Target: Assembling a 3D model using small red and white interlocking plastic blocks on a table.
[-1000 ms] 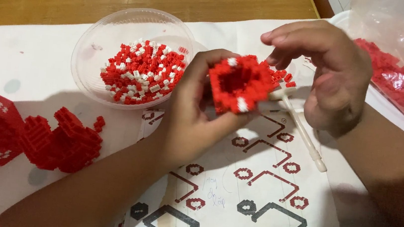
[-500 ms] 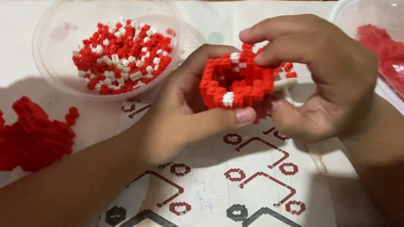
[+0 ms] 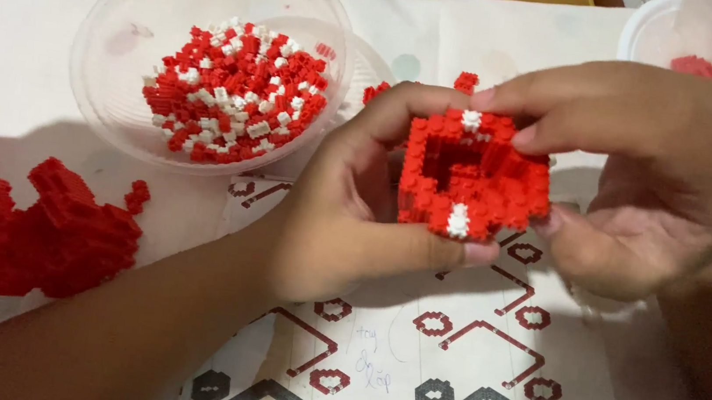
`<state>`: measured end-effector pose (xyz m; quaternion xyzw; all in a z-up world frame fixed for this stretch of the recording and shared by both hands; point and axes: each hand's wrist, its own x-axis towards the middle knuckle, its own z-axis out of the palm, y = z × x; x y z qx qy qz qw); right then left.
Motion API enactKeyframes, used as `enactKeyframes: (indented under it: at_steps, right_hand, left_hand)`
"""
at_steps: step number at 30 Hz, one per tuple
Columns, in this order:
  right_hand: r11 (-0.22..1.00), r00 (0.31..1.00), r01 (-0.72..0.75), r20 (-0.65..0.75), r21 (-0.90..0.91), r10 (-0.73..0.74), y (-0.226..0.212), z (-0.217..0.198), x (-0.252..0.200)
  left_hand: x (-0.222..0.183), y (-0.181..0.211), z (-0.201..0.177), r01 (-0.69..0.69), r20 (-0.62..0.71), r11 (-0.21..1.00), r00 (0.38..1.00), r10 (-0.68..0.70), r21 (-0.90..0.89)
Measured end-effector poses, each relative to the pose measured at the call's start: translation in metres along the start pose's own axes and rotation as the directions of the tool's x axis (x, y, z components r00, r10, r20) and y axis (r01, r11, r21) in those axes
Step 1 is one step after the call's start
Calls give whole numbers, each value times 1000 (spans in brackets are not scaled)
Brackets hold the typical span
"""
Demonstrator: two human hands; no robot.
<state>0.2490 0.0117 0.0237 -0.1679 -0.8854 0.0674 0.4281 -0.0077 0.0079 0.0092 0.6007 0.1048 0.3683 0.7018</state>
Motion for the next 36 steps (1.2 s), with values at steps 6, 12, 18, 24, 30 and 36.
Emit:
enactKeyframes:
  at_steps: [6,12,18,24,30,36]
  right_hand:
    - [1000,999,-2,-48,-20,1,-4,6,-3]
    - [994,999,-37,-39,-105,33,-19,5,11]
    - [980,1000,-4,-6,-198,3,-26,8,23]
    - [970,996,52,80,-239,-33,-19,5,27]
    - [968,989,51,150,-244,-15,-21,5,28]
    - [976,987,1,157,-217,34,-24,5,28]
  left_hand:
    - [-1,-1,2,-24,-6,999,1000,25,22]
    - [1,-1,3,-37,-22,999,999,38,35]
    - [1,-3,3,-92,-18,993,995,94,80]
    - [3,-4,4,-75,-28,993,997,78,94]
    - [2,-7,6,-28,6,998,1000,28,49]
    - [1,-7,6,-28,-13,998,999,29,57]
